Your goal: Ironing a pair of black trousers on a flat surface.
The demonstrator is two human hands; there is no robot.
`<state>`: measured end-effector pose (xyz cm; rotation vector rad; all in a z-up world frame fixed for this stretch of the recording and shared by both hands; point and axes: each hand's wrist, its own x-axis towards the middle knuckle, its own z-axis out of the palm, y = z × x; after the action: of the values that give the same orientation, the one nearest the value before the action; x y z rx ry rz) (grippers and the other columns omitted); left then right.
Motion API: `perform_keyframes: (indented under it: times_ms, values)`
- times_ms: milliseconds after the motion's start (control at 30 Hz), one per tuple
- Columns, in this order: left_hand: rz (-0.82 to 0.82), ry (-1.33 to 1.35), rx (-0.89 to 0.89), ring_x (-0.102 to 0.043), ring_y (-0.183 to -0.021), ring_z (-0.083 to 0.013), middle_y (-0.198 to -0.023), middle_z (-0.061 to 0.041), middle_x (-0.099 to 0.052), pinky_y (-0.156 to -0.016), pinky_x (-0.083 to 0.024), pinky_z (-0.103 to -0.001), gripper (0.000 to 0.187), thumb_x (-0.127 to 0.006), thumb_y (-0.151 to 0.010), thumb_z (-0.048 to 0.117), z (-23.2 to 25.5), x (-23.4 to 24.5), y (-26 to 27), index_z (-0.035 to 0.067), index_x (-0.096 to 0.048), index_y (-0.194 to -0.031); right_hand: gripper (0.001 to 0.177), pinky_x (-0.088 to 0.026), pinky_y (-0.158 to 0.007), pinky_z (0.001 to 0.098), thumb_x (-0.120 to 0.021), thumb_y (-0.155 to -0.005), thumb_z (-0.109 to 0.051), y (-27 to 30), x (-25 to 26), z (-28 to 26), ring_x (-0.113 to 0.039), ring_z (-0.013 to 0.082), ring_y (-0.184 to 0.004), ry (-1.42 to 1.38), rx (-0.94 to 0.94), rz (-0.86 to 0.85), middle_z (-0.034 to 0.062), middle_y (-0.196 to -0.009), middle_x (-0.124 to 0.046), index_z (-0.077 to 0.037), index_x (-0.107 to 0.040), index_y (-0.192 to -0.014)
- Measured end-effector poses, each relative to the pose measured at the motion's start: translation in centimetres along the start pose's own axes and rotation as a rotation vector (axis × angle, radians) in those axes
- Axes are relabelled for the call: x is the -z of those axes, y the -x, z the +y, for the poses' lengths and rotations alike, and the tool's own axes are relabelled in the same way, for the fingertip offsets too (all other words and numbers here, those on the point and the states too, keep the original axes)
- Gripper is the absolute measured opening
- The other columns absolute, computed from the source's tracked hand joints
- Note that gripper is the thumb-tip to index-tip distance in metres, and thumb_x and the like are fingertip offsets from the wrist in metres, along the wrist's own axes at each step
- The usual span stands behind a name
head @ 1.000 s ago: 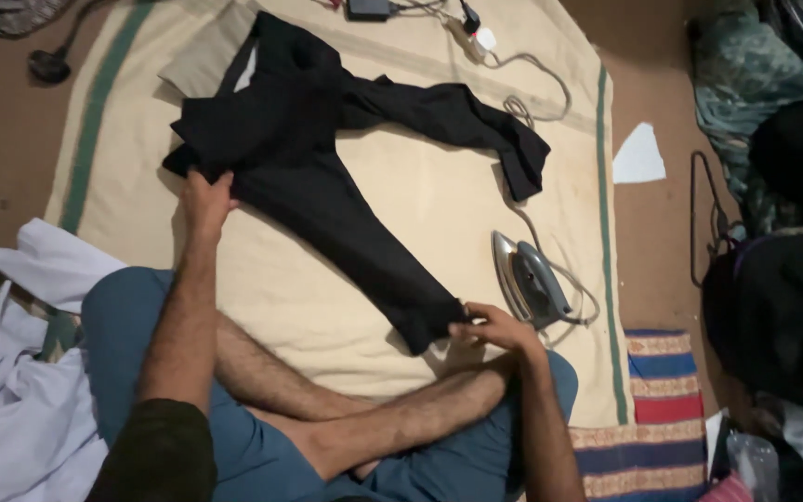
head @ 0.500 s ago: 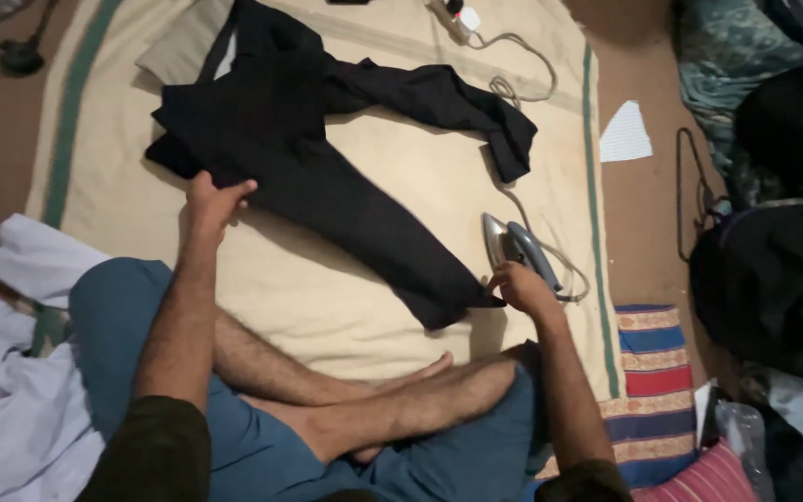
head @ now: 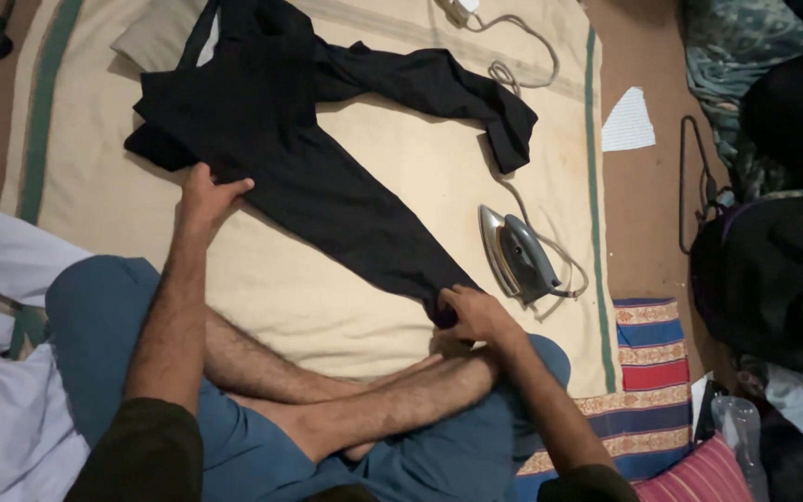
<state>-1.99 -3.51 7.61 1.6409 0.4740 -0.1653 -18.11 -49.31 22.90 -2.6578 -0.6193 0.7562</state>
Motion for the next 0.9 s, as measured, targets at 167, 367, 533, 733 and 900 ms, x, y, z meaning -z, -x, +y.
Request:
perform_keyframes:
  times_ms: [167,367,533,733,900]
  values:
    - [-0.011,0.180,-0.106,-0.072,-0.093,-0.0182,-0.115,-0.013,-0.070,-0.070,-0.063,-0.028,0.054,-0.084,-0.080,0.006,-1.5,0.0,-1.3,-0.001,-0.058,-0.127,0.028,-0.055,-0.077,0.0482,-0.061,-0.080,-0.018,1.0,-3.3,4.8,-0.069,0.0357,-0.095,0.025,-0.073,0.051,0.0108,-0.096,-0.072,-0.013,-0.064,-0.107]
    - [0.059,-0.114,0.006,-0.066,-0.064,-0.0152,-0.091,-0.013,-0.071,-0.050,-0.051,-0.031,0.040,-0.082,-0.087,0.012,-0.6,-0.1,-0.2,-0.005,-0.059,-0.116,0.053,-0.055,-0.077,0.0498,-0.069,-0.076,-0.059,1.0,-0.9,1.1,-0.070,0.0384,-0.090,0.233,-0.066,-0.207,0.0181,-0.093,-0.073,-0.008,-0.075,-0.089]
    - [0.093,-0.196,-0.036,-0.065,-0.058,-0.0097,-0.082,-0.009,-0.072,-0.047,-0.051,-0.027,0.034,-0.084,-0.085,0.017,-0.7,-0.5,0.6,-0.003,-0.065,-0.106,0.082,-0.056,-0.077,0.0473,-0.060,-0.082,-0.082,-1.0,4.4,-2.6,-0.075,0.0367,-0.082,0.209,-0.421,-0.496,0.0223,-0.080,-0.074,-0.003,-0.079,-0.077]
    - [0.116,-0.232,0.171,-0.056,-0.045,-0.0116,-0.063,-0.008,-0.064,-0.038,-0.043,-0.028,0.051,-0.093,-0.078,0.029,3.5,-0.6,3.9,-0.001,-0.063,-0.105,0.044,-0.054,-0.064,0.0466,-0.066,-0.089,-0.052,-15.5,3.9,-0.4,-0.069,0.0348,-0.064,-0.125,-0.129,0.226,0.0174,-0.069,-0.070,-0.009,-0.077,-0.089]
    - [-0.078,0.031,0.147,-0.059,-0.052,-0.0087,-0.067,-0.005,-0.069,-0.043,-0.043,-0.025,0.033,-0.088,-0.080,0.014,-1.6,-0.7,2.4,-0.004,-0.067,-0.097,0.035,-0.055,-0.072,0.0489,-0.079,-0.084,-0.027,-32.2,-3.3,1.8,-0.066,0.0400,-0.081,-0.220,0.047,0.827,0.0212,-0.088,-0.068,-0.001,-0.069,-0.105]
